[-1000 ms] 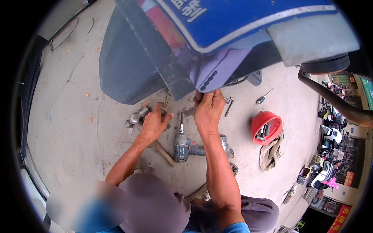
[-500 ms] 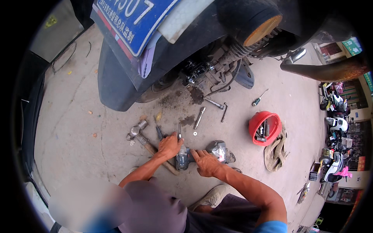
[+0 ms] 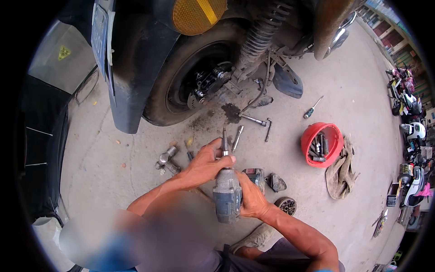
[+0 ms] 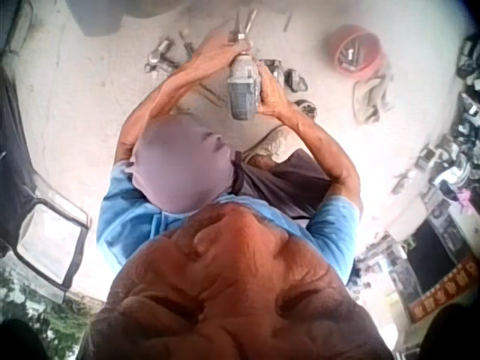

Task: The person removes and replaces components of a motorcycle's rear brake assembly, including removing a bolt, handling a small metal part, and using a power driver to tighten fasteners.

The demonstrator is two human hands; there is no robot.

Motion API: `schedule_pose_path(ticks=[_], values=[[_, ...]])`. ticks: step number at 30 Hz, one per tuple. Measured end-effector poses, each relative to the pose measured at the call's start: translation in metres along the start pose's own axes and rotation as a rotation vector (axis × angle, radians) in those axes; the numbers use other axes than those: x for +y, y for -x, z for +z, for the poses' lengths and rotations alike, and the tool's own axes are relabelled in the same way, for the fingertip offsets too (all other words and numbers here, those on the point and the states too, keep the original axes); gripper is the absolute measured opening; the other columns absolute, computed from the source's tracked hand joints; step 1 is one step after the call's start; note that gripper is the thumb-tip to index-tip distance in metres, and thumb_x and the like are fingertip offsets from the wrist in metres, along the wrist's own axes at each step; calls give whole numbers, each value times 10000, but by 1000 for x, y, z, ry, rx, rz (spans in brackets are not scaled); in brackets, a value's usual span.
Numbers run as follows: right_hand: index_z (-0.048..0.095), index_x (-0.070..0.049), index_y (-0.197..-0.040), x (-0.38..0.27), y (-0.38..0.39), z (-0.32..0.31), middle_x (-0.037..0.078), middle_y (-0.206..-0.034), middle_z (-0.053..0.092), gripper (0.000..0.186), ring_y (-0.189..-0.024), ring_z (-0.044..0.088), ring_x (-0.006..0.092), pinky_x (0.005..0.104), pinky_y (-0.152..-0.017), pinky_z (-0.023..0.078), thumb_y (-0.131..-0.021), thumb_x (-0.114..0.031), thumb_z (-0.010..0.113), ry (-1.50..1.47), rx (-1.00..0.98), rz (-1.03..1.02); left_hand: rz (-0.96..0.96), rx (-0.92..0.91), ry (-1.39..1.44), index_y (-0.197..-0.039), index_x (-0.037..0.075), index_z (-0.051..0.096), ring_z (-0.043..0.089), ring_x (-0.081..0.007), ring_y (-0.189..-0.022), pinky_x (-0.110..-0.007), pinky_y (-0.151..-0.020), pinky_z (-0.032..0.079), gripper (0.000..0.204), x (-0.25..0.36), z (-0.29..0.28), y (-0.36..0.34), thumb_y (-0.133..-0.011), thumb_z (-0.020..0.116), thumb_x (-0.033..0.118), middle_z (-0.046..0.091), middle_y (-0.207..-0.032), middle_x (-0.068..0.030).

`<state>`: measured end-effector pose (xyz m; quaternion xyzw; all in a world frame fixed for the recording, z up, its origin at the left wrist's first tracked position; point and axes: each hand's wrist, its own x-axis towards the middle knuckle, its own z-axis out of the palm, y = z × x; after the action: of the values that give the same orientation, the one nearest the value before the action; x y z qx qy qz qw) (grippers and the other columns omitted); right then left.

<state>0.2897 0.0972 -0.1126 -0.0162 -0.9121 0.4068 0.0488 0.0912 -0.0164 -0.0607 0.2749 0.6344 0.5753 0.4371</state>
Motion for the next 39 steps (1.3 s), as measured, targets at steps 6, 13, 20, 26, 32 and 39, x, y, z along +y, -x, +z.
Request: schedule_pose_path(ticks=[6, 13, 20, 26, 32, 39], values=[[595, -17, -1272, -4, -33, -7, 111, -1147, 664, 560, -1023, 657, 228, 330, -892, 525, -786, -132, 849, -423, 259, 272, -153, 41, 336, -995, 70, 528, 580, -118, -552, -265, -492, 458, 288, 32, 0, -14, -1040, 550, 354, 600, -734, -48], [636, -56, -1246, 1, -39, 3, 81, -1127, 701, 497, -988, 667, 204, 339, -872, 527, -811, -175, 845, -464, 408, 363, -106, 106, 409, -1002, 50, 529, 621, -143, -575, -272, -501, 494, 338, 22, -6, -27, -1049, 536, 384, 624, -755, -66], [621, -52, -1257, 3, -55, 12, 89, -1177, 663, 435, -1119, 603, 223, 371, -976, 471, -868, -155, 785, -619, 465, 302, -97, 175, 399, -1013, 39, 532, 643, -165, -584, -270, -510, 514, 339, 24, -13, -32, -1047, 543, 377, 639, -769, -80], [602, -50, -1283, 17, -57, -2, 58, -1156, 665, 462, -1104, 599, 188, 353, -974, 475, -864, -123, 782, -763, 420, 305, -104, 185, 380, -1032, 34, 553, 643, -155, -589, -265, -515, 517, 347, 26, -11, -36, -1042, 554, 381, 642, -773, -68], [549, -32, -1296, 8, -64, -4, 102, -1088, 647, 506, -786, 551, 156, 314, -736, 478, -824, -85, 724, -1239, 356, 375, -124, 185, 323, -999, 25, 586, 644, -137, -626, -264, -542, 519, 348, 19, -16, -46, -1041, 563, 369, 645, -808, -75], [626, -46, -1180, -11, -64, -14, 60, -1003, 672, 361, -858, 598, 161, 328, -793, 505, -835, -46, 733, -805, 422, 370, -8, 280, 98, -1055, 8, 584, 649, -152, -679, -276, -597, 519, 378, -5, -38, -7, -1028, 583, 386, 652, -853, -85]])
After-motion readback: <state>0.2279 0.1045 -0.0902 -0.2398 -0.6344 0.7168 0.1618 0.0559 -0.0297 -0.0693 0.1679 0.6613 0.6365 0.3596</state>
